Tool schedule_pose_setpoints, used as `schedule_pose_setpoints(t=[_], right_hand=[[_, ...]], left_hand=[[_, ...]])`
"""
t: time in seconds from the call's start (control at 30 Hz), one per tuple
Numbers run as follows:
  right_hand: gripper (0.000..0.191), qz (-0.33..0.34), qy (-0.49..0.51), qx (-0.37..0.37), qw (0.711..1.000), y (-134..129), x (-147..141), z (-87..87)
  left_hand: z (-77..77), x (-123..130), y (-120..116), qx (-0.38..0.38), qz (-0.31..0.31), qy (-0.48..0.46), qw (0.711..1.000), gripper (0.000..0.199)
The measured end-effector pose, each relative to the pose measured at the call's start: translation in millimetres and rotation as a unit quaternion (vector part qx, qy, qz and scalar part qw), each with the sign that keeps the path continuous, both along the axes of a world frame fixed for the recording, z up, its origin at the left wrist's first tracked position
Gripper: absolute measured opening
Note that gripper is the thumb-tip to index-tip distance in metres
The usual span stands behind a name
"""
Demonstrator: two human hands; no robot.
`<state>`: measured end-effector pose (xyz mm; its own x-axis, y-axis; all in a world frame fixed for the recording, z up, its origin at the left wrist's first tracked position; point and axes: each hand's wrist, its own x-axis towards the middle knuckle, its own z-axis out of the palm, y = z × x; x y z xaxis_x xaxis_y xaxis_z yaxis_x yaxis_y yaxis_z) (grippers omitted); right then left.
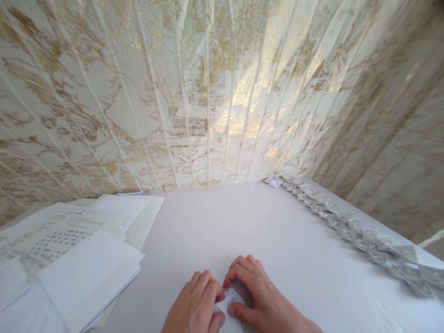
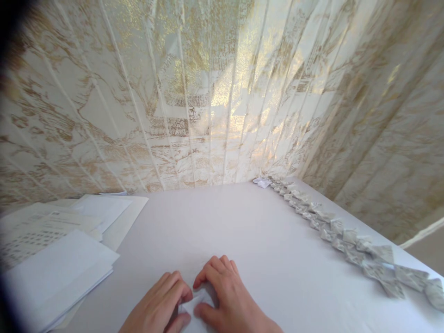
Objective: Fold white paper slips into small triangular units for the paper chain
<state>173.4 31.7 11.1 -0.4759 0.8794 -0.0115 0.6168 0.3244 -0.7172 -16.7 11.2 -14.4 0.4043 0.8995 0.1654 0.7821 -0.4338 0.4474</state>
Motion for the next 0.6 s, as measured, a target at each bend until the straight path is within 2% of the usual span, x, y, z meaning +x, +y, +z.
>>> schedule_pose_setpoints(t=[0.1,0.2,0.27,0.33,0.4,0.5,0.53,0.6], right_hand=[[0.024,0.002,0.051,-0.004,0.999,-0.4,-1.5,-1.8],[0.01,-0.004,0.143,-0.005,0.99,-1.6,-3.6,-2.7],[0.005,0.0,0.191,0.016,0.981,-3.0,-4.4,-3.3],[0.01,0.012,0.196,0.067,0.978,-3.9,-3.7,-3.5],[0.016,0.018,0.155,0.15,0.976,-3.7,-1.8,-3.3],[0.025,0.017,0.028,0.273,0.962,-1.1,0.3,-2.2],[0.027,0.015,-0.017,0.297,0.955,-0.1,0.2,-2.1],[0.029,0.013,-0.089,0.321,0.943,1.1,-1.3,-3.3]], left_hand=[[11.7,-2.5,2.8,-0.041,0.001,-0.115,0.993,0.011],[24.9,-2.2,5.0,-0.104,0.0,-0.237,0.966,0.011],[29.7,-0.9,5.8,-0.124,-0.006,-0.285,0.951,0.015],[28.9,0.8,5.8,-0.109,-0.013,-0.306,0.946,0.016],[23.0,2.8,4.7,-0.061,-0.004,-0.303,0.951,0.006],[9.3,5.1,2.2,0.046,0.018,-0.258,0.965,0.032],[5.0,5.2,1.6,0.074,0.015,-0.231,0.97,0.035],[-1.7,3.7,1.5,0.108,-0.015,-0.159,0.981,0.028]])
